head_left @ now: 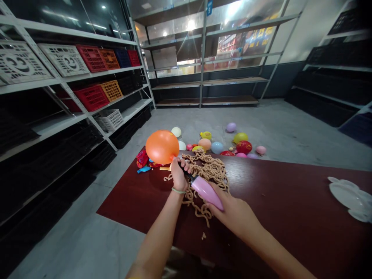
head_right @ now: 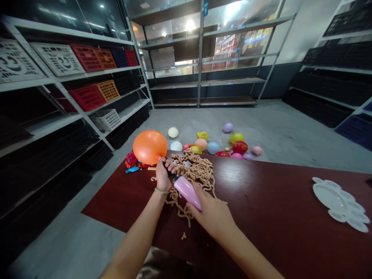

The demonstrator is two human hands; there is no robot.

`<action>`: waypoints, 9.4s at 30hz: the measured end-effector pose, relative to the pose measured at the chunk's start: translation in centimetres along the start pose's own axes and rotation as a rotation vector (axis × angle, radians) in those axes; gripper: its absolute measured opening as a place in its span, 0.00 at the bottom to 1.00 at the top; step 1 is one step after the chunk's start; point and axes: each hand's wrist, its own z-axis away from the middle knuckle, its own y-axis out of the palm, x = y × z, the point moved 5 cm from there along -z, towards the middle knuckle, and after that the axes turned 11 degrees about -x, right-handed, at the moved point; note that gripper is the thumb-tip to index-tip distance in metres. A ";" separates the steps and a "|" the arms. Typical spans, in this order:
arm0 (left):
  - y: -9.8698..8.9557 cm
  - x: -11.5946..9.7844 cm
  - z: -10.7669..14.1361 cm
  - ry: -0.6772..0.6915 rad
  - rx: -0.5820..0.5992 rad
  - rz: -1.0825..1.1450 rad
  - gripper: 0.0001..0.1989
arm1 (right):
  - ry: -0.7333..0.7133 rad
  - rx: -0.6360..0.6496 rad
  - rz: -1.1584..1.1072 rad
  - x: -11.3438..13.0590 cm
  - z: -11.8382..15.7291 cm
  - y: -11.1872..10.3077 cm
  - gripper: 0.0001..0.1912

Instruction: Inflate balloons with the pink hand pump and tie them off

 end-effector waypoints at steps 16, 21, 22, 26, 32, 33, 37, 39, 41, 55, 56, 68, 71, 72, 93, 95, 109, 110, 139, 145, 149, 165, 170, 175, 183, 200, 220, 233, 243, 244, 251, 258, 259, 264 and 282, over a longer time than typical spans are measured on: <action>0.1 0.6 0.3 0.033 0.043 -0.044 0.16 | -0.085 -0.203 -0.133 -7.2 9.6 -0.1 0.38; -0.2 0.9 0.1 0.028 0.019 -0.011 0.15 | -0.054 -0.140 -0.058 -4.4 4.9 0.3 0.33; -0.3 1.0 0.1 0.020 0.014 -0.013 0.15 | -0.029 -0.132 -0.030 -3.5 3.6 0.3 0.33; -0.2 0.9 0.2 0.003 0.002 -0.027 0.15 | -0.017 -0.051 -0.039 -0.2 -0.2 0.9 0.33; 0.0 0.6 0.2 0.016 0.012 -0.060 0.14 | -0.044 -0.092 -0.091 -2.3 2.8 1.0 0.34; 0.0 0.6 0.1 0.016 0.013 -0.057 0.14 | -0.053 -0.093 -0.096 -3.2 4.1 0.9 0.34; 0.0 0.6 0.0 0.020 0.030 -0.056 0.14 | -0.090 -0.131 -0.133 -6.3 8.4 0.1 0.35; 0.1 0.4 0.0 0.023 0.033 -0.052 0.14 | -0.099 -0.152 -0.129 -6.8 9.2 -0.1 0.35; -0.1 0.3 -0.1 0.020 0.018 -0.039 0.14 | -0.091 -0.137 -0.121 -6.6 8.8 -0.1 0.33; -0.1 0.4 0.0 0.018 0.024 -0.050 0.13 | -0.064 -0.029 -0.124 -0.3 0.5 1.3 0.34; -0.1 0.3 -0.1 0.020 0.016 -0.050 0.13 | -0.069 -0.042 -0.122 -1.0 1.3 1.3 0.35; 0.6 0.0 0.5 0.073 0.054 -0.046 0.14 | -0.159 -0.189 -0.078 -7.0 7.6 0.0 0.34; 0.7 0.3 0.7 0.066 0.064 -0.048 0.14 | -0.154 -0.188 -0.048 -4.9 4.6 0.2 0.34; 0.7 0.4 0.8 0.061 0.074 -0.049 0.14 | -0.144 -0.168 -0.040 -4.1 3.5 0.3 0.34; 1.1 -1.3 0.7 0.096 0.040 -0.039 0.13 | -0.108 -0.098 -0.127 -6.4 6.1 -0.5 0.33; 1.3 -0.8 1.0 0.077 0.053 -0.046 0.13 | -0.104 -0.106 -0.130 -4.6 4.2 -0.2 0.33; 1.1 -0.7 0.9 0.060 0.062 -0.050 0.14 | -0.155 -0.149 -0.091 -5.5 5.2 0.0 0.35; 1.1 -0.9 0.8 0.061 0.054 -0.043 0.14 | -0.152 -0.158 -0.089 -6.2 6.1 -0.2 0.35; 0.5 -1.2 0.3 0.088 0.055 -0.015 0.15 | -0.112 -0.136 -0.147 -7.4 7.2 0.1 0.33; 0.6 -0.6 0.6 0.080 0.064 -0.037 0.14 | -0.072 -0.130 -0.087 -3.3 3.0 0.5 0.29; 0.7 -0.3 0.8 0.027 0.074 -0.046 0.14 | -0.037 -0.089 -0.080 0.0 0.4 0.3 0.31; 0.4 -2.3 0.0 0.091 0.040 -0.015 0.13 | -0.179 -0.194 -0.095 -7.0 7.8 -0.7 0.34; -0.1 -2.7 -0.5 0.108 -0.008 0.014 0.13 | -0.159 -0.212 -0.081 -4.7 5.2 0.2 0.32; 0.4 -1.3 0.2 0.081 0.056 0.001 0.13 | -0.090 -0.144 -0.059 -1.5 0.7 1.1 0.30; 0.8 -0.1 1.1 0.015 0.106 0.013 0.14 | -0.101 -0.160 -0.121 -1.2 0.1 1.1 0.32; 1.3 -3.9 0.1 0.246 0.185 -0.238 0.18 | 0.079 -0.360 0.134 -11.7 2.1 -5.5 0.30; -1.7 -0.8 -1.0 0.237 0.368 -0.658 0.18 | -0.170 -0.462 0.112 -7.2 -7.6 3.4 0.26; -1.8 0.1 0.5 0.178 0.356 -0.767 0.19 | -0.181 -0.549 -0.016 -8.2 -6.8 2.9 0.24; -2.5 0.5 0.8 0.270 0.425 -0.899 0.18 | -0.266 -0.730 0.007 -6.9 -5.9 0.2 0.33; -2.3 0.4 1.0 0.288 0.443 -0.925 0.18 | -0.320 -0.763 0.021 -6.2 -5.7 -0.9 0.33; -0.8 -0.1 2.4 0.473 0.548 -1.034 0.13 | -0.667 -0.711 0.212 1.5 -3.9 -7.6 0.36; 1.1 -0.1 4.4 0.383 0.654 -0.979 0.13 | -0.719 -0.460 0.382 3.4 -4.7 -7.9 0.32; 1.4 -0.3 4.7 0.392 0.660 -0.985 0.14 | -0.716 -0.451 0.391 3.3 -4.7 -8.1 0.31; 3.1 -1.1 7.0 0.665 0.807 -1.128 0.15 | -0.736 -0.413 0.406 2.9 -4.4 -8.6 0.26; 7.1 0.0 9.8 0.408 0.815 -1.054 0.13 | -0.755 -0.425 0.509 0.0 -2.1 -12.9 0.16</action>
